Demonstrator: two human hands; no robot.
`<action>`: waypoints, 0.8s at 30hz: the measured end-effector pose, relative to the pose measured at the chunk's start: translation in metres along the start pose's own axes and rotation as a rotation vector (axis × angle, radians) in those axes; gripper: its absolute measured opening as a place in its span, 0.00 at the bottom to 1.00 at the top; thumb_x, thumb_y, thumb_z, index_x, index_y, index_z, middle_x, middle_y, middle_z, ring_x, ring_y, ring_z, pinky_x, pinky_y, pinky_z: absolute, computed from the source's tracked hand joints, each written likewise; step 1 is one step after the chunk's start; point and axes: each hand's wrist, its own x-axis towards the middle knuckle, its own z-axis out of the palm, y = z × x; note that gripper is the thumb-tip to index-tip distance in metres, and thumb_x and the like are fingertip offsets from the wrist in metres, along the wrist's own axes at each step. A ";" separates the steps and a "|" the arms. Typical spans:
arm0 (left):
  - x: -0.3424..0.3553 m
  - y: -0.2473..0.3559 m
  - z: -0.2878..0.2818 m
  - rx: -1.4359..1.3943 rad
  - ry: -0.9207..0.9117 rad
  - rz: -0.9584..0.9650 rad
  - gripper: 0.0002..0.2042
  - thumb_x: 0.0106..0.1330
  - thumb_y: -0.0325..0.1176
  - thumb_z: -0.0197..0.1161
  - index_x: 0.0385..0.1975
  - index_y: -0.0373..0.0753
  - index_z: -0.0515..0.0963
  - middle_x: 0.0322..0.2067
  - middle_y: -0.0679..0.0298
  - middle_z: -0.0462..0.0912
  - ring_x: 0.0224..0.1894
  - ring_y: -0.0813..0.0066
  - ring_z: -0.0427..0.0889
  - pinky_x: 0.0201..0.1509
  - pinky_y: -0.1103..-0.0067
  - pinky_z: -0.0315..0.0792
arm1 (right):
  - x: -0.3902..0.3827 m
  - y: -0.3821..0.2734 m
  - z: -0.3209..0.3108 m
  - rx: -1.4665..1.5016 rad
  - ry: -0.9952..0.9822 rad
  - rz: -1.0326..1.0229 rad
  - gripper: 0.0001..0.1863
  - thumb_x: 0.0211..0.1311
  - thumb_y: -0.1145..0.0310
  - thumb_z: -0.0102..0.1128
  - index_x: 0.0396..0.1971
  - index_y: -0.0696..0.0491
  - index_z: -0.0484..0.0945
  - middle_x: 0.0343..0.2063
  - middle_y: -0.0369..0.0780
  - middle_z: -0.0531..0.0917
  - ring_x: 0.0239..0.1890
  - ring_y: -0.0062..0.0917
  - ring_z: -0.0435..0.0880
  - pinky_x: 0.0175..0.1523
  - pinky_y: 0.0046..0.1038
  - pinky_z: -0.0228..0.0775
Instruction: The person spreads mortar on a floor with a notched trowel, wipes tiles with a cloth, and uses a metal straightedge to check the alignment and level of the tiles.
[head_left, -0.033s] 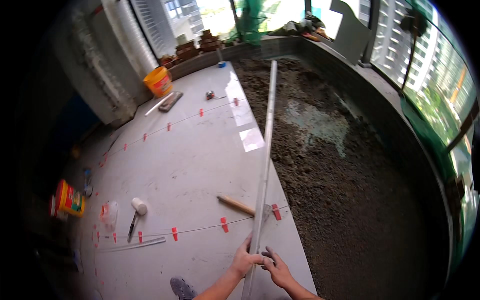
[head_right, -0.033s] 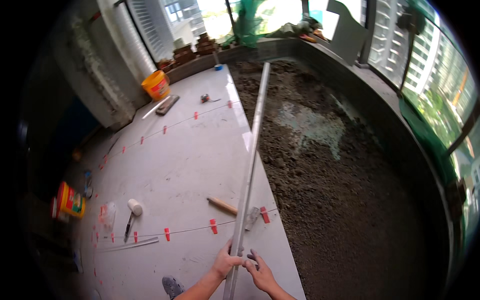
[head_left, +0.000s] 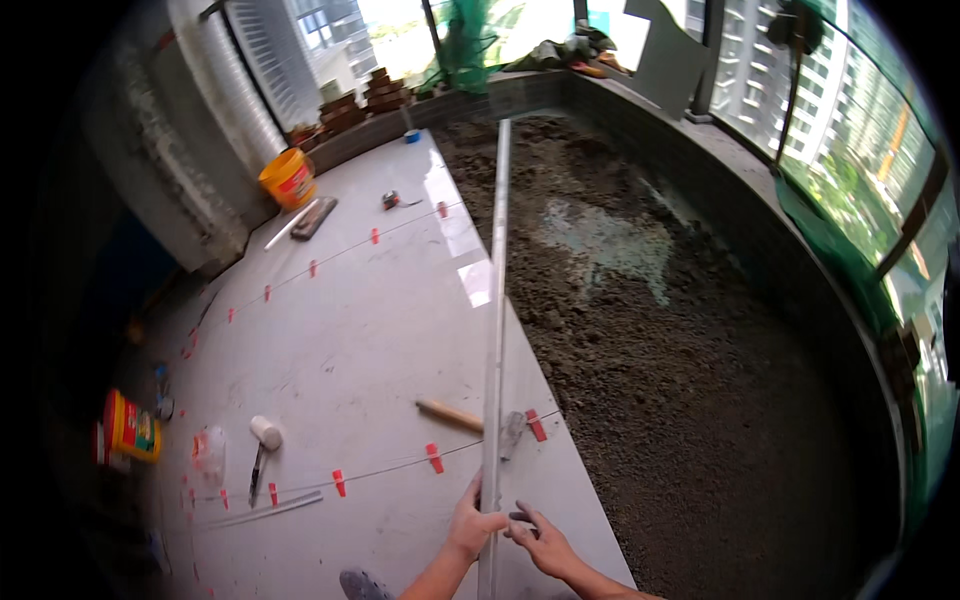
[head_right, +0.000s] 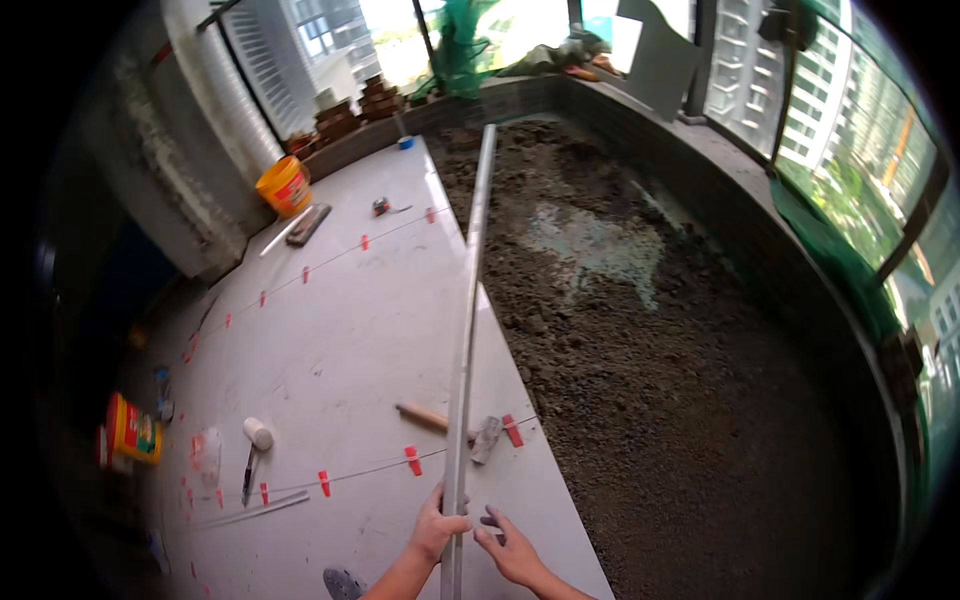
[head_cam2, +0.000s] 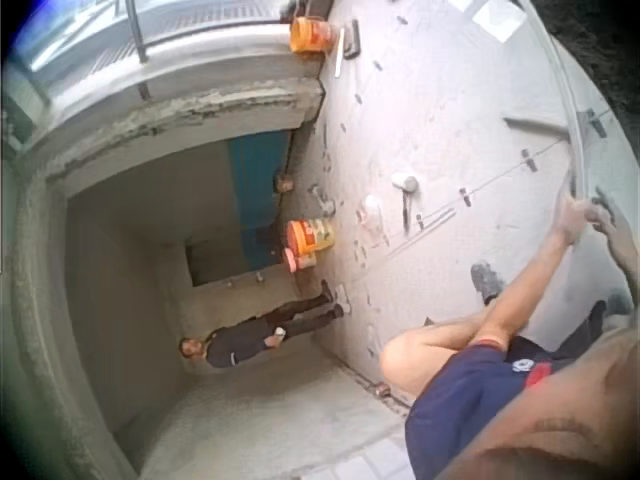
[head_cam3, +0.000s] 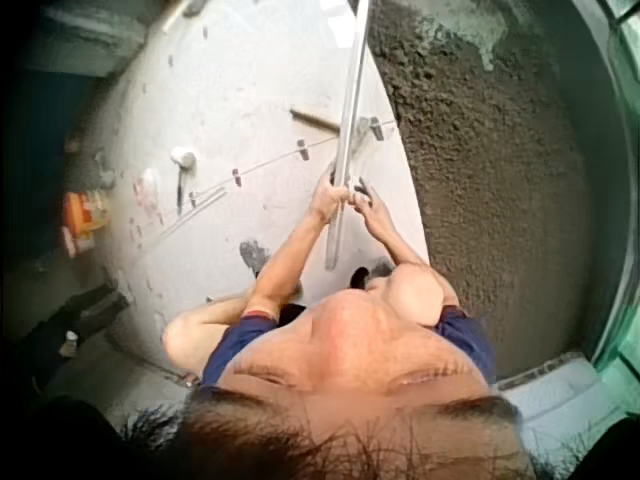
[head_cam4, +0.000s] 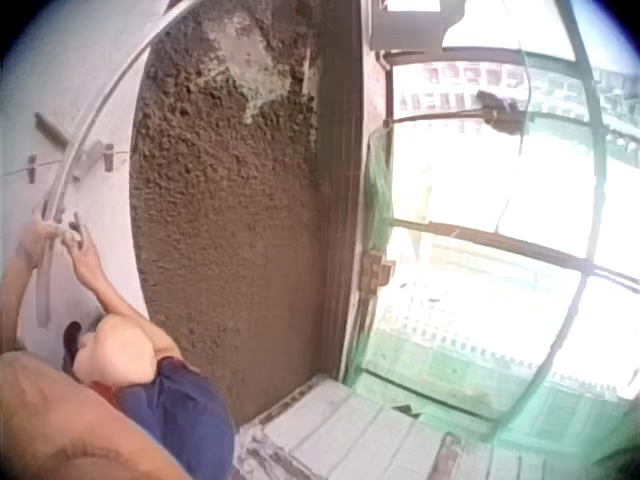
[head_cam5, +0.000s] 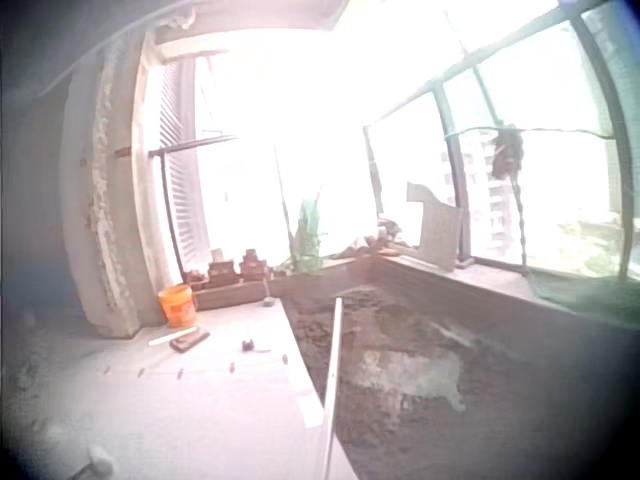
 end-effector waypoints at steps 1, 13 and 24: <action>0.006 -0.011 -0.012 0.032 0.044 0.000 0.43 0.41 0.22 0.61 0.66 0.31 0.58 0.45 0.61 0.74 0.44 0.73 0.74 0.49 0.79 0.70 | -0.002 -0.005 0.005 -0.096 -0.009 0.017 0.33 0.69 0.56 0.54 0.66 0.60 0.57 0.55 0.49 0.73 0.53 0.31 0.77 0.53 0.30 0.74; 0.020 -0.060 -0.084 0.524 0.753 0.123 0.50 0.37 0.28 0.66 0.69 0.40 0.53 0.50 0.47 0.67 0.54 0.51 0.69 0.61 0.67 0.65 | -0.024 0.031 0.030 -0.162 -0.125 0.072 0.22 0.65 0.59 0.58 0.53 0.58 0.74 0.41 0.44 0.83 0.42 0.27 0.81 0.49 0.28 0.72; 0.004 -0.089 -0.166 0.639 1.225 -0.126 0.51 0.40 0.33 0.70 0.70 0.46 0.50 0.52 0.44 0.65 0.56 0.44 0.64 0.65 0.60 0.58 | -0.034 0.034 0.010 -0.149 -0.112 0.060 0.18 0.65 0.65 0.56 0.51 0.60 0.75 0.39 0.45 0.83 0.41 0.27 0.83 0.48 0.28 0.74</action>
